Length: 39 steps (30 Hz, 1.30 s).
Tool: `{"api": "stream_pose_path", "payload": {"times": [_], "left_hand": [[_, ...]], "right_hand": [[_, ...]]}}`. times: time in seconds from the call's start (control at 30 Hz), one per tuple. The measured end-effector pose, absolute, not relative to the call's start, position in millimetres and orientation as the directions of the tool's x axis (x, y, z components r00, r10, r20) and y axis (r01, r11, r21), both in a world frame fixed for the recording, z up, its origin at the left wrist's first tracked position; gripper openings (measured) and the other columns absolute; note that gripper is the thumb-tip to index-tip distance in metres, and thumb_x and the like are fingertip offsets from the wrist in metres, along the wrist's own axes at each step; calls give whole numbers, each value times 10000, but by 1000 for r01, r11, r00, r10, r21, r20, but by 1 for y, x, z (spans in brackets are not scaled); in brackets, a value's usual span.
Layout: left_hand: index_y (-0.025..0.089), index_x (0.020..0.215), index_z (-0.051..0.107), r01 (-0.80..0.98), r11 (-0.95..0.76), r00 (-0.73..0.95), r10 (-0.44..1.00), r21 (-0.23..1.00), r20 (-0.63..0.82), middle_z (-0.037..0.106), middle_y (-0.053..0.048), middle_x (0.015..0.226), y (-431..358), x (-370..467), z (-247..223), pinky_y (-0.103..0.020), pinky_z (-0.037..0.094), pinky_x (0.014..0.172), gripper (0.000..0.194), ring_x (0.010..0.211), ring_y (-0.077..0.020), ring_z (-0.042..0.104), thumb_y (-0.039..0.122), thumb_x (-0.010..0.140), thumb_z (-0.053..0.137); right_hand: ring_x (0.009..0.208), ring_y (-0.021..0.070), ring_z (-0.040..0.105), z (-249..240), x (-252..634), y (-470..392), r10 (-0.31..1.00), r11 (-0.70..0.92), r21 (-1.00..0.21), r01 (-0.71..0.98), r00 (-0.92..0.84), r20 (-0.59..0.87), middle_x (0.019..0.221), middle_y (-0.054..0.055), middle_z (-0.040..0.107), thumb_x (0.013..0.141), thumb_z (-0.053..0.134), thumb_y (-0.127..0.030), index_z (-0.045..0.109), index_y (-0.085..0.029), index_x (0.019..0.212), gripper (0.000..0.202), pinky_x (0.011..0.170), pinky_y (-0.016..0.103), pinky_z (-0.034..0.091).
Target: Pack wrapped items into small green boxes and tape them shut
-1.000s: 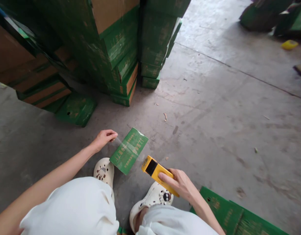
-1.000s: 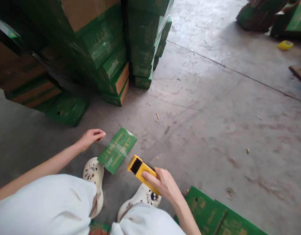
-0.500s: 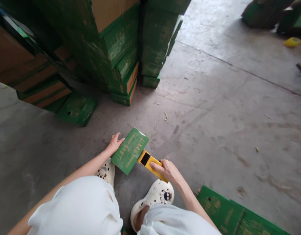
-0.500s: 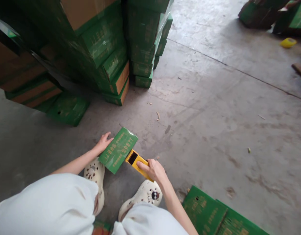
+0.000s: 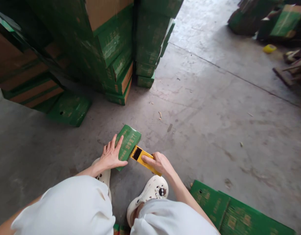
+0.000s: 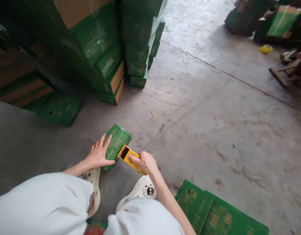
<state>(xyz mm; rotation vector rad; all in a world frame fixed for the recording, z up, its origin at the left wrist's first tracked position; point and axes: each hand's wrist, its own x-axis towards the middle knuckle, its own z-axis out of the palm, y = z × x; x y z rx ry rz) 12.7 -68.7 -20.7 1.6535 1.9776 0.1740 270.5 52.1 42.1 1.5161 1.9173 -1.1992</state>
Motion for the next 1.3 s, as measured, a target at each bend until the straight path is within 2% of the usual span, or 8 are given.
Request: {"api": "stream_pose_path", "payload": {"times": [0.1, 0.23, 0.47, 0.73, 0.93, 1.1, 1.23, 1.3], "left_hand": [[353, 1706, 27, 845, 337, -158, 899, 415, -409, 84, -191, 1769, -58, -5, -19, -675, 375, 1099, 1335, 1473, -553, 370, 531, 664, 841], [309, 1701, 81, 795, 467, -299, 858, 388, -418, 214, -228, 1726, -49, -24, -19, -666, 379, 1089, 1256, 1474, -540, 371, 563, 706, 803], [376, 1692, 66, 740, 527, -320, 822, 417, -471, 297, -173, 1684, -42, -31, -17, -632, 394, 1092, 1288, 1452, -509, 413, 540, 665, 825], [367, 1690, 102, 731, 527, -306, 821, 433, -483, 278, -186, 1689, -42, -34, -15, -667, 371, 1099, 1269, 1463, -527, 386, 534, 662, 827], [299, 1705, 115, 656, 521, -225, 826, 546, -518, 293, -203, 1687, -39, -62, -28, -656, 307, 1189, 1329, 1516, -498, 343, 528, 631, 864], [226, 1706, 162, 516, 473, -102, 862, 714, -497, 304, -184, 1707, -36, -104, -43, -534, 271, 1276, 1265, 1564, -396, 326, 592, 694, 827], [211, 1645, 352, 649, 427, -225, 898, 630, -377, 350, -162, 1689, -39, -120, -45, -492, 284, 1284, 1029, 1570, -357, 333, 659, 794, 717], [214, 1666, 302, 752, 420, -287, 902, 508, -321, 321, -184, 1698, -46, -111, -43, -530, 297, 1268, 1092, 1563, -388, 332, 662, 773, 745]], "right_hand": [[672, 199, 649, 46, 255, 55, 552, -3, -446, 895, -371, -747, 615, 54, 658, 907, 571, -769, 674, -184, 745, 616, 591, 246, 394], [674, 205, 663, 47, 227, 63, 545, -7, -515, 857, -428, -720, 622, 57, 668, 881, 588, -794, 664, -183, 735, 633, 581, 241, 407], [633, 183, 648, 40, 249, 54, 506, -112, -638, 762, -509, -696, 648, 23, 665, 868, 601, -774, 638, -181, 785, 600, 548, 233, 389], [640, 180, 571, 24, 341, 17, 570, -141, -493, 858, -337, -749, 641, 12, 591, 882, 537, -744, 600, -181, 720, 589, 555, 260, 334], [673, 196, 634, 14, 307, 39, 560, -86, -440, 894, -322, -763, 676, 53, 663, 894, 580, -753, 651, -171, 768, 600, 577, 254, 367], [762, 220, 685, 3, 255, 58, 545, 6, -387, 922, -327, -772, 775, 112, 732, 948, 544, -725, 692, -167, 820, 591, 614, 253, 408], [794, 242, 690, -3, 216, 66, 547, 40, -412, 910, -365, -753, 788, 114, 735, 939, 526, -764, 710, -183, 840, 618, 618, 268, 415], [801, 251, 688, -6, 201, 67, 554, 61, -416, 907, -377, -742, 798, 110, 729, 924, 535, -781, 714, -193, 842, 620, 610, 277, 408]]}}
